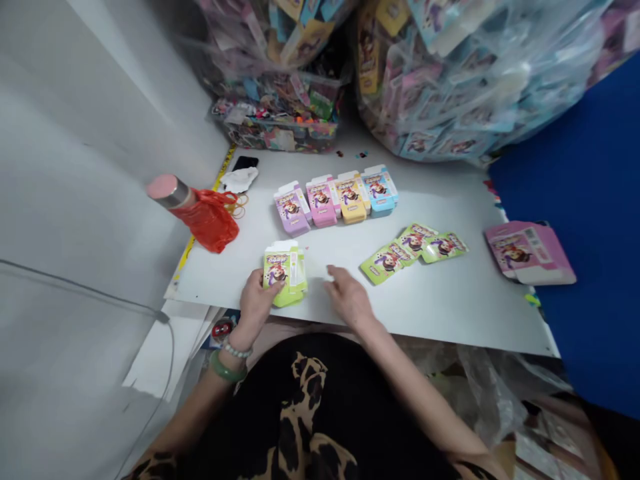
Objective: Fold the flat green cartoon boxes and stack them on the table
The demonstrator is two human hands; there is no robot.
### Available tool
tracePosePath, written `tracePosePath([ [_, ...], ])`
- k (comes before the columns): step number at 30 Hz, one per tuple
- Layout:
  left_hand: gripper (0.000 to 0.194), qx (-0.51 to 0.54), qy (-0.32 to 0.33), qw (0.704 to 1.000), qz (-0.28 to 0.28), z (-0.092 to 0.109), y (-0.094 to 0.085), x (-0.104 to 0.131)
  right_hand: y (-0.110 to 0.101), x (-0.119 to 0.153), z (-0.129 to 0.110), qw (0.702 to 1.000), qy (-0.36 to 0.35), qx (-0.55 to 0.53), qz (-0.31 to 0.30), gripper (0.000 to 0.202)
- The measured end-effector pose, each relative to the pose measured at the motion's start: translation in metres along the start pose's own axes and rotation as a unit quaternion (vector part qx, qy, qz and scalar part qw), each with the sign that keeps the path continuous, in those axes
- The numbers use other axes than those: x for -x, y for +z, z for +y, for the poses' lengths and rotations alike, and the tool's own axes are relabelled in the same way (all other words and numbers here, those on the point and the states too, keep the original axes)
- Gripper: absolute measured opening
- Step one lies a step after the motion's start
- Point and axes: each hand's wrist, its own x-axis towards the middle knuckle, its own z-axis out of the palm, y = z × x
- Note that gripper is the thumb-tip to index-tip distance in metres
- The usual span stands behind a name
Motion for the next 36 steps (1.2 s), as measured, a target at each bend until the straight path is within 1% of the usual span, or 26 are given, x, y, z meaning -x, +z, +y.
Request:
tracePosePath([
  [2,0.038,-0.059,0.037,0.997,0.036,0.005,0.003,0.008,0.027,0.001,-0.015,0.997,0.017,-0.014,-0.067,0.046],
  [4,0.044,-0.119,0.098,0.986,0.067,0.007,0.003,0.017,0.040,-0.001,-0.022,0.995,0.029,-0.025,-0.089,0.049],
  [6,0.044,-0.154,0.160,0.972,0.074,0.006,0.003,0.024,0.042,-0.002,-0.022,0.993,0.021,-0.065,-0.096,0.048],
  [7,0.042,-0.155,0.187,0.967,0.071,0.006,0.003,0.025,0.042,-0.002,-0.022,0.990,0.013,-0.097,-0.097,0.047],
  [9,0.040,-0.122,0.230,0.963,0.062,0.006,0.005,0.026,0.040,-0.001,-0.021,0.982,0.008,-0.164,-0.093,0.046],
  [10,0.041,-0.099,0.239,0.964,0.063,0.006,0.007,0.025,0.040,0.000,-0.021,0.978,0.015,-0.191,-0.086,0.046],
  [11,0.044,-0.082,0.236,0.966,0.070,0.006,0.008,0.023,0.040,0.001,-0.021,0.975,0.028,-0.208,-0.077,0.047],
  [12,0.048,-0.077,0.219,0.969,0.083,0.007,0.008,0.021,0.040,0.002,-0.020,0.974,0.045,-0.214,-0.066,0.048],
  [14,0.057,-0.107,0.165,0.976,0.095,0.009,0.006,0.016,0.042,0.003,-0.018,0.976,0.075,-0.197,-0.046,0.050],
  [15,0.059,-0.132,0.140,0.978,0.085,0.010,0.004,0.014,0.042,0.003,-0.016,0.978,0.085,-0.185,-0.042,0.051],
  [17,0.055,-0.168,0.112,0.978,0.054,0.011,0.001,0.011,0.044,0.002,-0.013,0.979,0.097,-0.170,-0.049,0.051],
  [18,0.050,-0.174,0.110,0.977,0.045,0.011,0.000,0.011,0.045,0.001,-0.012,0.979,0.097,-0.171,-0.061,0.051],
  [20,0.038,-0.161,0.120,0.979,0.047,0.011,0.000,0.011,0.049,-0.001,-0.010,0.975,0.089,-0.183,-0.087,0.052],
  [22,0.030,-0.106,0.129,0.985,0.055,0.010,0.003,0.012,0.052,-0.001,-0.010,0.971,0.076,-0.199,-0.110,0.053],
  [24,0.035,-0.022,0.116,0.991,0.062,0.008,0.006,0.013,0.055,0.000,-0.010,0.968,0.066,-0.213,-0.112,0.053],
  [27,0.048,0.084,0.074,0.991,0.080,0.007,0.005,0.014,0.055,0.004,-0.011,0.968,0.064,-0.226,-0.083,0.051],
  [29,0.049,0.138,0.053,0.986,0.074,0.011,0.001,0.016,0.053,0.007,-0.013,0.960,0.069,-0.260,-0.073,0.050],
  [30,0.049,0.173,0.043,0.982,0.061,0.015,-0.002,0.018,0.052,0.008,-0.015,0.951,0.077,-0.290,-0.074,0.051],
  [32,0.049,0.265,0.021,0.964,0.024,0.023,-0.008,0.021,0.046,0.008,-0.022,0.926,0.104,-0.357,-0.067,0.056],
  [34,0.048,0.363,-0.001,0.932,-0.023,0.032,-0.013,0.023,0.039,0.006,-0.029,0.900,0.139,-0.409,-0.049,0.060],
  [36,0.048,0.439,-0.023,0.895,-0.078,0.039,-0.017,0.025,0.030,0.005,-0.038,0.881,0.166,-0.441,-0.046,0.054],
])
